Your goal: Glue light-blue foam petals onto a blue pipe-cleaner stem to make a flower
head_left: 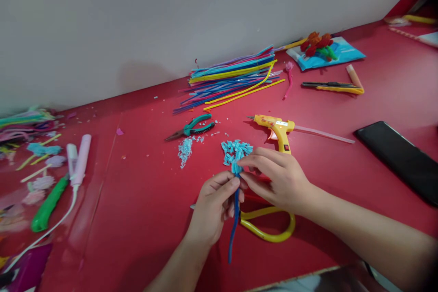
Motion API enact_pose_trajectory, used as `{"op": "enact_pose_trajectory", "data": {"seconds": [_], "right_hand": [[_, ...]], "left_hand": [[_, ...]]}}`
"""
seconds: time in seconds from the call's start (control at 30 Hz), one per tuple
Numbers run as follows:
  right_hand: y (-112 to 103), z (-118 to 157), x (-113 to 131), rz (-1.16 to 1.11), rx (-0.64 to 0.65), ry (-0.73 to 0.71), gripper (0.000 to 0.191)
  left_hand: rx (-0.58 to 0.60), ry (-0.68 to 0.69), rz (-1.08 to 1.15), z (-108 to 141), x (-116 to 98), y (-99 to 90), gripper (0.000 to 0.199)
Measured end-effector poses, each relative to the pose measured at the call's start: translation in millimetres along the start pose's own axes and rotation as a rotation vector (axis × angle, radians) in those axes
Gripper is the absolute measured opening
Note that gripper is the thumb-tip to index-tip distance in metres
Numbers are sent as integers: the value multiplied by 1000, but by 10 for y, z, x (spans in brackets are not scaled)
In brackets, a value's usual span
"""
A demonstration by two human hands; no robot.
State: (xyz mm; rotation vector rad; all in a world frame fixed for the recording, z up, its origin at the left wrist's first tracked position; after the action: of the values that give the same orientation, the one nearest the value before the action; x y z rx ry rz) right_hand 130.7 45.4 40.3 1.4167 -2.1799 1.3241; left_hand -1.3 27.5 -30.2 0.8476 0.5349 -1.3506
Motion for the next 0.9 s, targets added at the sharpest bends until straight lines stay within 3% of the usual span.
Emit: {"op": "enact_pose_trajectory", "data": {"seconds": [0.37,0.63,0.9], "right_hand": [[-45,12,5,-24,-16,8,18],[-44,-8,-90,-148,0,204,7],[-4,18,-37,-136,28,167,6]], "left_hand": [[-4,-1,3,8,-9,11,22],[4,75,-31,43,-92,25,20],[31,106,-45,24,-35,0,19]]}}
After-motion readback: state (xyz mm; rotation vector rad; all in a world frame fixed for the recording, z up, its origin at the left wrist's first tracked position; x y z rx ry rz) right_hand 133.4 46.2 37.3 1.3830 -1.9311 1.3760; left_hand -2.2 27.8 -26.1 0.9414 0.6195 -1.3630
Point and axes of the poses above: each hand's wrist, its own z-axis away from the middle knuckle, its own y-axis out of the palm, x = y × z, the point moved 6 cm from there along -z, towards the middle knuckle, and after that the axes turned 7 degrees about -x, right-handed, at the moved point
